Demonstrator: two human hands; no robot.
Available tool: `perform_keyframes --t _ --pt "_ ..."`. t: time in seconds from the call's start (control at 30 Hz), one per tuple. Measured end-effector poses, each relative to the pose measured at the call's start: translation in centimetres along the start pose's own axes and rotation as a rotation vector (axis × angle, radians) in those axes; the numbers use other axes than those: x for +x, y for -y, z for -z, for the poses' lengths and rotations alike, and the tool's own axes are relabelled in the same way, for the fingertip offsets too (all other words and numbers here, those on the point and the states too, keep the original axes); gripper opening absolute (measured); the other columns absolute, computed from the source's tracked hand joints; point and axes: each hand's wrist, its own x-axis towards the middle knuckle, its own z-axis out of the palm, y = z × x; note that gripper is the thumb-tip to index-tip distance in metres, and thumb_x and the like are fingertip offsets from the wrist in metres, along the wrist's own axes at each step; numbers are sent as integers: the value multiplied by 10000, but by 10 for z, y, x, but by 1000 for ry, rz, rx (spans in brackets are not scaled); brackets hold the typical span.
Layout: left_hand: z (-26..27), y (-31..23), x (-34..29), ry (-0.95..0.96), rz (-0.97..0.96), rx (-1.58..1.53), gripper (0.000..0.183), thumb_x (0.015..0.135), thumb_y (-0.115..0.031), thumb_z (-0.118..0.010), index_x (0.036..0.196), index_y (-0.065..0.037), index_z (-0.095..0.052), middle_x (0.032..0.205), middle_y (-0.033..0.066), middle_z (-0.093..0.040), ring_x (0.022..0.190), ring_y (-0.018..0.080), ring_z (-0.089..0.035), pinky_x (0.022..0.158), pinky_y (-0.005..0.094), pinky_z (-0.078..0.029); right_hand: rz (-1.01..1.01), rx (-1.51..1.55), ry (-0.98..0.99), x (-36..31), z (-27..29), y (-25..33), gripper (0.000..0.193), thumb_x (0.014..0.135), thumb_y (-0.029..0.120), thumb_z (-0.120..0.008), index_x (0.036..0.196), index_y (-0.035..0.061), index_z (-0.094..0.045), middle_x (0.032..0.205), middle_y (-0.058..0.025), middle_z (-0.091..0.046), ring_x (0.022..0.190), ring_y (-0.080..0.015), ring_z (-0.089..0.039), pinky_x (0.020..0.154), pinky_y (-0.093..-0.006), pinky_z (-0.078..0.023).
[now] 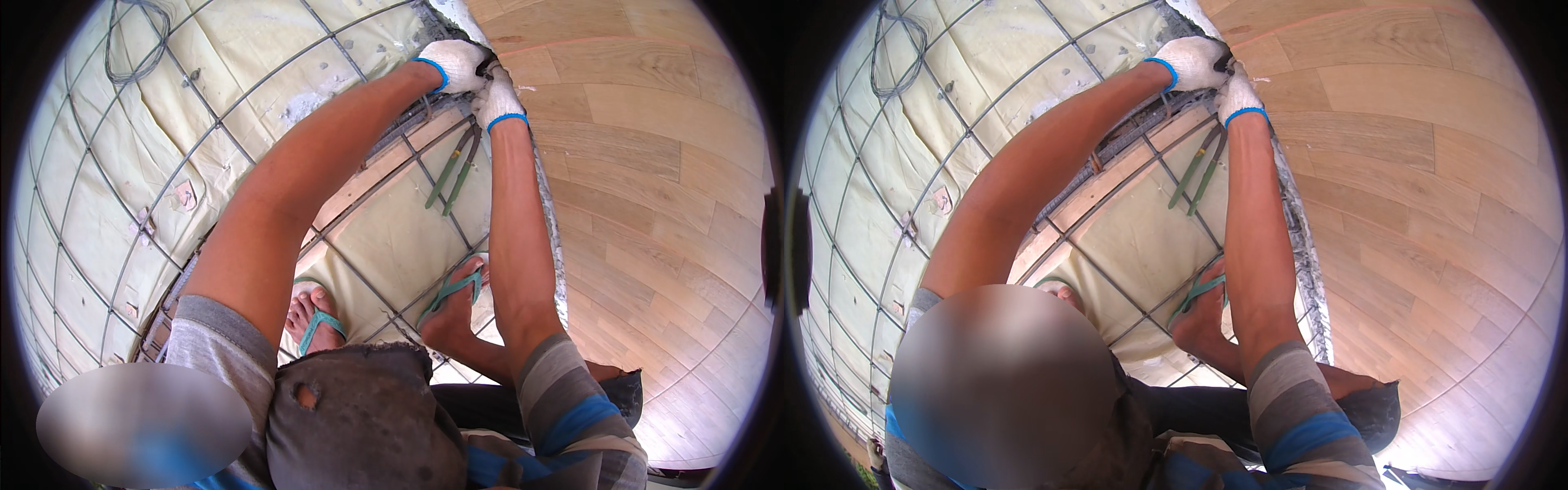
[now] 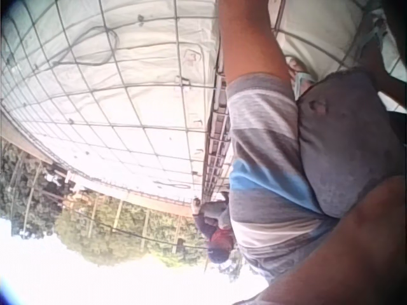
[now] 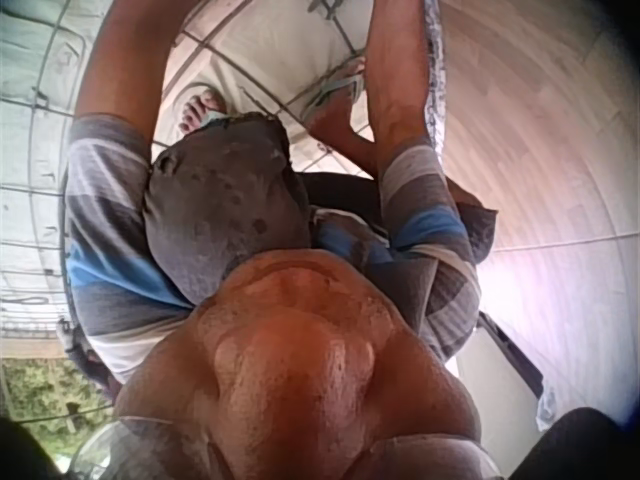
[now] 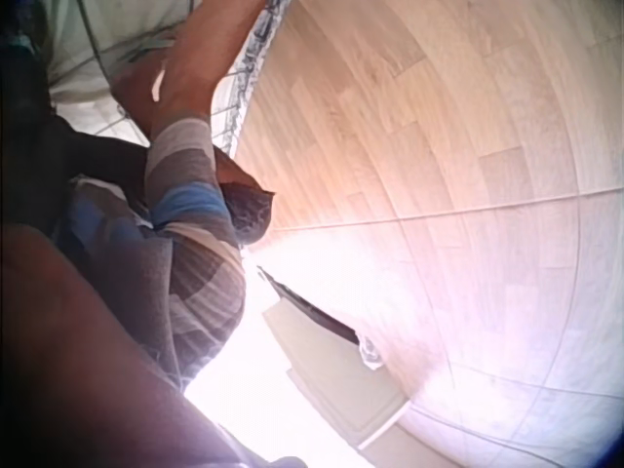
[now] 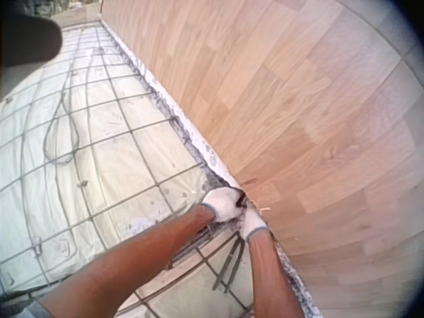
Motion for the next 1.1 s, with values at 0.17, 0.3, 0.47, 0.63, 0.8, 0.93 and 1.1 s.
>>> perform_keyframes --t 0.17,0.3,0.47,0.63,0.8,0.93,1.1 --pt "-13 -6 -6 -136 73 14 408 968 -378 -596 1202 -66 -717 1067 255 -745 1029 436 -715 892 538 -567 4 -10 -28 1 -7 2 284 1079 478 -512 937 237 -560 728 65 -548 508 -90 -351 434 -273 -227" --pt "-22 -4 -8 -209 112 49 358 991 -354 -583 1195 -97 -727 1020 234 -752 994 426 -723 862 551 -567 83 -51 -65 -8 -18 -2 257 1076 449 -521 982 222 -598 827 31 -610 587 -99 -420 494 -288 -292" --pt "-28 -6 2 -260 154 36 336 984 -329 -586 1216 -147 -747 1027 208 -761 998 416 -726 869 549 -569 440 -318 -101 20 10 -12 396 1043 403 -547 1272 113 -691 1132 -96 -739 920 -273 -656 795 -413 -509" --pt "-32 4 0 -297 212 27 329 961 -336 -613 1173 -150 -783 1065 202 -764 1012 418 -724 882 535 -572 582 -1056 -343 5 4 -12 497 997 477 -544 1273 115 -746 1283 -190 -743 1150 -439 -689 985 -497 -532" --pt "-30 6 3 -329 271 -53 342 944 -355 -617 1134 -141 -804 1077 214 -759 1022 424 -719 904 537 -565 753 -1059 -560 -20 -14 -26 463 993 444 -542 1126 81 -797 1201 -241 -737 1100 -444 -697 938 -513 -541" --pt "-28 10 4 -346 272 -142 362 934 -358 -610 1150 -142 -806 1086 219 -756 1028 435 -709 921 538 -555 853 -1127 -580 -18 -30 -31 494 1031 445 -473 1101 76 -793 1146 -253 -736 1079 -459 -691 903 -545 -545" --pt "-23 4 1 -275 216 -140 386 931 -366 -613 1184 -134 -789 1107 228 -751 1056 440 -700 945 521 -547 781 -1091 -406 -12 -13 -27 482 1025 437 -478 1211 78 -741 1213 -249 -727 1087 -476 -688 928 -565 -537"
